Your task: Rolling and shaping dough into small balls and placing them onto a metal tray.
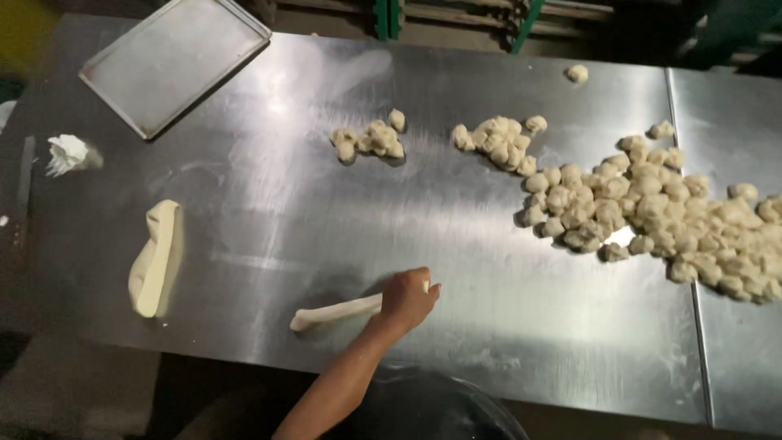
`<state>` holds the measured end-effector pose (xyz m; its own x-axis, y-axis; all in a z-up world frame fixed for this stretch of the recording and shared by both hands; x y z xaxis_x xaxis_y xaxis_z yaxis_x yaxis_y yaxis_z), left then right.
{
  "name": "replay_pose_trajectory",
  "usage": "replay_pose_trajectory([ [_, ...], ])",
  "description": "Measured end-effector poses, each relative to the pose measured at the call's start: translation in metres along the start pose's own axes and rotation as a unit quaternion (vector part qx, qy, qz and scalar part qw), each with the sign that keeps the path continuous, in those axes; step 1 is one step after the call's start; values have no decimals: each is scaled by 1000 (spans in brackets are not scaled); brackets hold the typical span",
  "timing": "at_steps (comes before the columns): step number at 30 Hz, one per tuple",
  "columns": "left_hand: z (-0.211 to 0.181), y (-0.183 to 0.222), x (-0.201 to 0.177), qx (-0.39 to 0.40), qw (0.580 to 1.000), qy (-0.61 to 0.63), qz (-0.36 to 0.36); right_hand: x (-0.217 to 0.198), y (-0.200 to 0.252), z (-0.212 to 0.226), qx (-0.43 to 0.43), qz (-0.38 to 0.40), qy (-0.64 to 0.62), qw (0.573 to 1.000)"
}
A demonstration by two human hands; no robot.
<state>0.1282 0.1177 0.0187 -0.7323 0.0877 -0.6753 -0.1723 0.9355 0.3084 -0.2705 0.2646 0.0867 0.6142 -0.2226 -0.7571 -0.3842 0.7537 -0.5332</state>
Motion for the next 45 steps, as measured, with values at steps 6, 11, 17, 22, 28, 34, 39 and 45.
replay_pose_trajectory([
  [6,2,2,19,82,994,43,-57,60,-182,10,135,3,-90,987],
  [11,-7,21,14,83,992,60,-70,106,-224,-7,-122,64,10,990],
  [17,-49,52,0,159,979,116,-48,165,-182,18,-63,183,-308,931],
  [22,-16,20,40,216,968,99,-78,133,-203,24,25,134,-248,959],
  [28,-65,21,25,229,972,55,0,106,-204,26,76,93,-190,974],
  [34,-84,11,5,254,963,10,84,93,-204,65,123,6,-191,974],
  [39,-185,45,-60,317,947,-2,49,78,-224,29,90,-48,-202,974],
  [45,-227,27,-56,328,940,-54,-79,57,-257,17,60,-205,-10,977],
])
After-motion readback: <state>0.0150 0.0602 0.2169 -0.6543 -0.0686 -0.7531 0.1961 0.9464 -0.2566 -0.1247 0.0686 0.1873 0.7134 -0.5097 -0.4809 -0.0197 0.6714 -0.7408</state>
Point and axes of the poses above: each hand's wrist, its own y-axis away from the middle knuckle, its own x-axis out of the palm, z = x × y, the point moved 2 cm from there along -y, towards the middle knuckle, and after that the axes turned 13 degrees about -x, right-handed, at the moved point
